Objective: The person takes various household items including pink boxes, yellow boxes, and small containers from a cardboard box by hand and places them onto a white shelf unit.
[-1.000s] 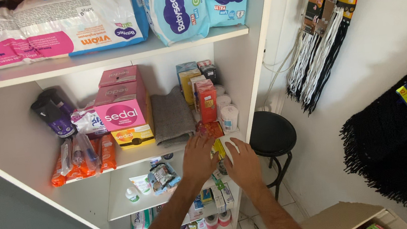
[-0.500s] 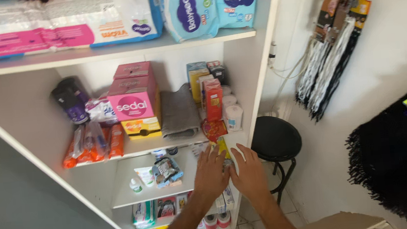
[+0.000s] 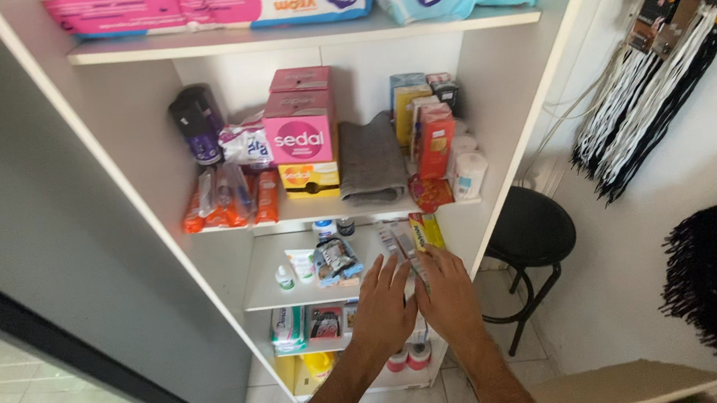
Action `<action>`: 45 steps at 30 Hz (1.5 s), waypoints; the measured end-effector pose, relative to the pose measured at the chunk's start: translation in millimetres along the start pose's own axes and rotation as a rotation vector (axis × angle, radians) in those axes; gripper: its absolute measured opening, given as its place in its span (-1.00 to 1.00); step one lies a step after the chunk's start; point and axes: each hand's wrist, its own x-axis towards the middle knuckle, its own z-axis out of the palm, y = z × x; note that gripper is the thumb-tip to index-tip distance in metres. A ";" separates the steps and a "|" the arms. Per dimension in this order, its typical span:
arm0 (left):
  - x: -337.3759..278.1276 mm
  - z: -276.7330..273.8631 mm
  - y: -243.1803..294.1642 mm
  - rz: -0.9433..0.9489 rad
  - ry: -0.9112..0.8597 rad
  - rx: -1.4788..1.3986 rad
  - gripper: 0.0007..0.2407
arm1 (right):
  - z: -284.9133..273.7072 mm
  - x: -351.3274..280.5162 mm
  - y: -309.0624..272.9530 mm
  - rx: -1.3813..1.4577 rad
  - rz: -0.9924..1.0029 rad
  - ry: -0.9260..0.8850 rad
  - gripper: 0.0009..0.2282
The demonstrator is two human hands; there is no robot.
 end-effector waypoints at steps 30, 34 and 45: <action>-113.8 26.1 -207.2 -0.203 -0.279 -0.191 -0.53 | 188.9 -91.6 -73.5 0.092 0.363 -0.346 -0.60; -80.7 93.2 -265.5 -0.071 -0.266 -0.130 -0.62 | 247.1 -94.9 -26.5 0.072 0.319 -0.257 -0.55; -24.2 191.5 -379.4 0.295 -0.154 0.035 -0.76 | 372.0 -58.5 52.0 0.129 0.347 -0.094 -0.61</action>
